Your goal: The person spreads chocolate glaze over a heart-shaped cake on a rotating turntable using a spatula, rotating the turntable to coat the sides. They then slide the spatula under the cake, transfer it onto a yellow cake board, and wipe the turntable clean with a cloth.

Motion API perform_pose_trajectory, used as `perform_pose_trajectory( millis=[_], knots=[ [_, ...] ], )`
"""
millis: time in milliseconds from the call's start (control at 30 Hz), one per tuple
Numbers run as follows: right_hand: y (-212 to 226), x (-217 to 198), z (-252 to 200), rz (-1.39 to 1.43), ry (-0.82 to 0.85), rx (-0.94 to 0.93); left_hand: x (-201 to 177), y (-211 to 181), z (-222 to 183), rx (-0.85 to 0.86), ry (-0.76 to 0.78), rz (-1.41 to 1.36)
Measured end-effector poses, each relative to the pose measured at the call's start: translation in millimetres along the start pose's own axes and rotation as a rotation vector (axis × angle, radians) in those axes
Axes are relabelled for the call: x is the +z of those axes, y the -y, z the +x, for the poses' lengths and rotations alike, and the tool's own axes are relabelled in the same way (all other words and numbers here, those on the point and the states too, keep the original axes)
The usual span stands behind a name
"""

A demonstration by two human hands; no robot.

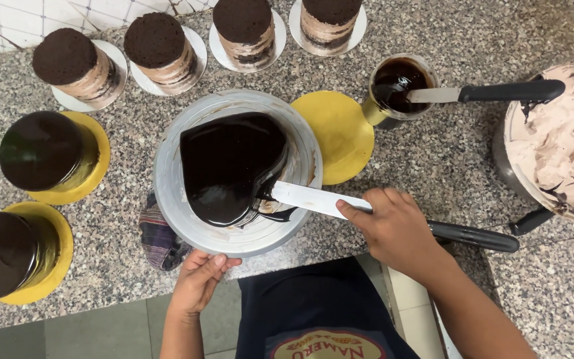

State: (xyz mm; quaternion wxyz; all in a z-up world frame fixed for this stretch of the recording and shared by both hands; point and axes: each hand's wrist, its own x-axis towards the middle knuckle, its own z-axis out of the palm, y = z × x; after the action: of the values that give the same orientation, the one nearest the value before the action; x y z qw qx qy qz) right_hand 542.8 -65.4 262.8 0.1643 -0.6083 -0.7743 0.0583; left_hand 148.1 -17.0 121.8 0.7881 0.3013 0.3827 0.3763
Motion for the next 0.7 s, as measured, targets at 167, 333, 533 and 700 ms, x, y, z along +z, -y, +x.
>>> perform_pose_trajectory(
  millis=[167, 333, 533, 700],
  knots=[
    [-2, 3, -3, 0.010, -0.013, -0.041, -1, 0, 1, 0.008, 0.017, -0.004],
    [-2, 0, -4, 0.023, 0.002, -0.053, 2, -3, 1, 0.004, 0.003, -0.004],
    [-4, -1, -10, 0.013, 0.060, -0.058, -2, 0, 1, 0.002, 0.011, 0.005],
    [-4, -6, -16, 0.053, 0.076, -0.060, -2, 0, 1, 0.002, 0.011, -0.005]
  ],
)
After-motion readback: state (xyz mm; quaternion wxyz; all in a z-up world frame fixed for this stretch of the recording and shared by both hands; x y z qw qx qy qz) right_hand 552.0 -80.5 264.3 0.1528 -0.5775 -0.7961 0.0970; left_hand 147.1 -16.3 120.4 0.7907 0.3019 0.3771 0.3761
